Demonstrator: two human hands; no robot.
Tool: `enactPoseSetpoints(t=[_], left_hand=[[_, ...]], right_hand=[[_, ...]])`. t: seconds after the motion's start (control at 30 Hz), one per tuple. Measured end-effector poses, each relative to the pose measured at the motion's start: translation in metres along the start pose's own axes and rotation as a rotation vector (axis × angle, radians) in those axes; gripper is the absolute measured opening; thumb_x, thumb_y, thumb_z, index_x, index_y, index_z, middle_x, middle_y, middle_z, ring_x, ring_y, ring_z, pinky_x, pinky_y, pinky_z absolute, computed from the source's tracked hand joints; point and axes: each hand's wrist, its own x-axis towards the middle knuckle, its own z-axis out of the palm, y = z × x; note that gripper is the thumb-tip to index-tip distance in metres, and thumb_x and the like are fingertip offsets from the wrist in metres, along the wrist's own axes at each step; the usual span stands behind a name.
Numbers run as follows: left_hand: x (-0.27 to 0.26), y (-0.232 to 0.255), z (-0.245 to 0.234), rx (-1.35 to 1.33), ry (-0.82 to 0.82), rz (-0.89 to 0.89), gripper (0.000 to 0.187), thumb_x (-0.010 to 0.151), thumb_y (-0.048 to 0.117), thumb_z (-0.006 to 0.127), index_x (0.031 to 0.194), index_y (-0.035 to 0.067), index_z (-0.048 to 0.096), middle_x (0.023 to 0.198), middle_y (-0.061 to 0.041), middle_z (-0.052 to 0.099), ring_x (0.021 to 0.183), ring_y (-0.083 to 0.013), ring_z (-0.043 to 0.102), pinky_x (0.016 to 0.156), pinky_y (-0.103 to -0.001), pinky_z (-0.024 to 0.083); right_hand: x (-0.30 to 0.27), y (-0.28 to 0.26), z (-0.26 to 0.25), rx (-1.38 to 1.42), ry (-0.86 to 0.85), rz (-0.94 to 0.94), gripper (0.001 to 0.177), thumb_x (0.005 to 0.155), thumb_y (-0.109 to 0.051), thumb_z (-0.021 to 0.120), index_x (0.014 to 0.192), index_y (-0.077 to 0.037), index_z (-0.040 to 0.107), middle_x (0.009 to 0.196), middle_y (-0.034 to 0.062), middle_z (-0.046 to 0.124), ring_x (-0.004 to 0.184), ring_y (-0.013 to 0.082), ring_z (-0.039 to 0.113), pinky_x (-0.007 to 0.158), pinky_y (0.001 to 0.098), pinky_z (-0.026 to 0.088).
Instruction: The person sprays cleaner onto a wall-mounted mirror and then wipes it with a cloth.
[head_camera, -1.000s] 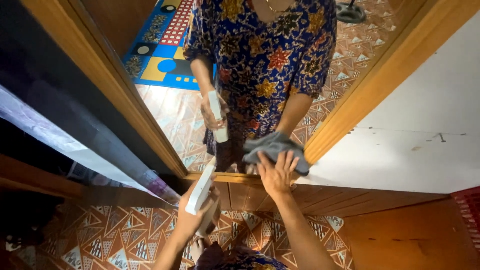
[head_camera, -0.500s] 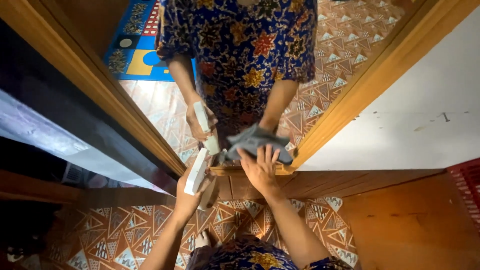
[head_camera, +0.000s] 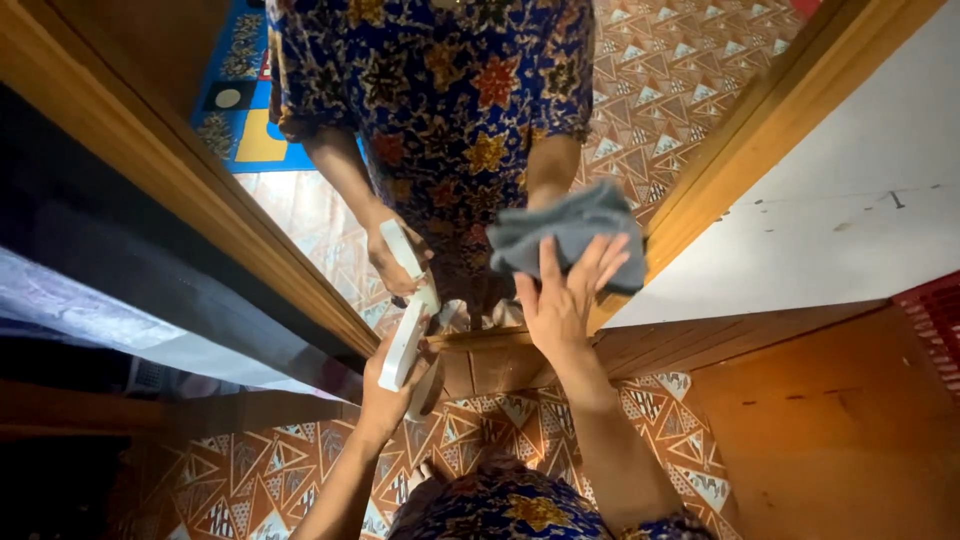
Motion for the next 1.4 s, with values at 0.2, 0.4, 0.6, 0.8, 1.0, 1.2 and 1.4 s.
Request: enactPoseSetpoints(t=[0.2,0.4,0.6,0.8,1.0,1.2,1.4], left_hand=[[0.004,-0.001,-0.005,0.028,0.024,-0.032,0.055,0.086,0.002,0.072,0.139,0.008,0.058,0.103,-0.005,0.072,0.095,-0.0145,0.069,0.089,-0.029,0.055],[0.003,0.004,-0.011,-0.019,-0.019,-0.054,0.055,0.086,0.004,0.07,0.139,0.008,0.058,0.101,-0.007,0.072,0.098,-0.0157,0.074,0.088,-0.03,0.056],[0.003,0.023,-0.018,0.02,-0.029,-0.02,0.054,0.088,0.005,0.071,0.141,0.008,0.059,0.1,-0.007,0.074,0.095,-0.016,0.072,0.088,-0.03,0.055],[0.002,0.025,-0.02,0.024,-0.051,-0.025,0.062,0.083,-0.001,0.065,0.143,0.009,0.057,0.097,-0.007,0.075,0.096,-0.0156,0.072,0.09,-0.03,0.054],[0.001,0.031,-0.018,-0.026,-0.064,-0.05,0.057,0.086,0.001,0.066,0.142,0.008,0.057,0.095,-0.006,0.074,0.095,-0.0144,0.072,0.09,-0.029,0.055],[0.005,0.032,-0.015,-0.01,-0.061,-0.03,0.053,0.089,0.008,0.072,0.14,0.008,0.059,0.097,-0.005,0.073,0.093,-0.0132,0.069,0.09,-0.028,0.053],[0.008,0.029,-0.012,0.088,-0.04,0.008,0.052,0.087,0.01,0.076,0.138,0.007,0.061,0.098,-0.005,0.071,0.09,-0.0135,0.067,0.086,-0.029,0.053]], right_hand=[[0.018,-0.03,0.01,0.01,0.104,-0.069,0.075,0.108,-0.043,0.065,0.166,-0.038,0.017,0.164,0.04,0.0,0.154,0.0628,-0.009,0.124,0.0787,-0.007],[-0.104,0.012,0.091,-0.084,-0.206,-0.108,0.065,0.092,-0.054,0.066,0.15,-0.044,0.039,0.122,0.0294,0.038,0.133,0.0676,0.024,0.107,0.084,0.0],[-0.174,0.057,0.106,-0.002,-0.32,-0.233,0.063,0.089,-0.063,0.061,0.137,-0.021,0.066,0.119,0.0323,0.049,0.121,0.0549,0.039,0.106,0.0813,0.017],[-0.078,0.037,0.069,-0.116,-0.098,-0.023,0.048,0.1,-0.052,0.061,0.143,-0.035,0.047,0.132,0.0258,0.039,0.151,0.06,0.013,0.121,0.0796,0.001],[0.059,-0.024,-0.023,-0.092,0.24,-0.034,0.073,0.099,-0.049,0.057,0.161,-0.037,0.02,0.172,0.0183,-0.012,0.159,0.0542,-0.007,0.13,0.0764,-0.005],[0.023,-0.017,0.022,-0.126,0.185,-0.107,0.081,0.097,-0.059,0.053,0.164,-0.047,0.01,0.17,0.0309,-0.004,0.154,0.0586,-0.004,0.125,0.0801,-0.007],[-0.096,0.029,0.091,-0.133,-0.284,-0.176,0.075,0.091,-0.06,0.069,0.151,-0.057,0.025,0.127,0.0252,0.041,0.128,0.0531,0.034,0.108,0.0847,0.014]])
